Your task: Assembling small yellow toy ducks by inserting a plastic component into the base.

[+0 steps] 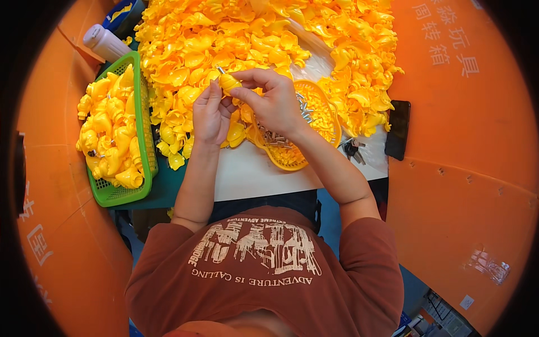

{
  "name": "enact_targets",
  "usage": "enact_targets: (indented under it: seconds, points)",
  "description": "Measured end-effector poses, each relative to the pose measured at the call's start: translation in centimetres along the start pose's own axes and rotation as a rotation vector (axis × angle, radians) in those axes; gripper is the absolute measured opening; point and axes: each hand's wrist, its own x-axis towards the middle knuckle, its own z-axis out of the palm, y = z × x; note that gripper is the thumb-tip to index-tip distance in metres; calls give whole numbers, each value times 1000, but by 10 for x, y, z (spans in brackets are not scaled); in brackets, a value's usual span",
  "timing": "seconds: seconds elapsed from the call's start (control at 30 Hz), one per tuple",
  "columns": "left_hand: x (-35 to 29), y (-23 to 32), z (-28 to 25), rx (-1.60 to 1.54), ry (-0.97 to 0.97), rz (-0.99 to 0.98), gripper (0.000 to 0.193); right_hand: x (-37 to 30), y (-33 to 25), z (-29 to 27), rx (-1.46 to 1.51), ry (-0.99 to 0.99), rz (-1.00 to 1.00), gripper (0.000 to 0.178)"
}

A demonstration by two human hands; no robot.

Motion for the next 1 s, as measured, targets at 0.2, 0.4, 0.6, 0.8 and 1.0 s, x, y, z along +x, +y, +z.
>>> enact_targets:
  seconds: [0.2, 0.4, 0.6, 0.8, 1.0]
  points:
    - [0, 0, 1, -35, -7, -10, 31, -2, -3, 1, 56, -31, 56, 24]
    - [0, -2, -1, -63, -16, -41, 29, -2, 1, -1, 1, -47, 43, 24]
    - [-1, -2, 0, -83, 4, -54, 28, -3, 8, 0, 16, -55, 33, 23]
    - [-1, -3, 3, -58, -3, -20, 29, -3, 6, -1, 9, -61, 34, 22]
    - [-4, -6, 3, -53, -68, 44, 28, -2, 2, 7, -197, 66, -73, 22]
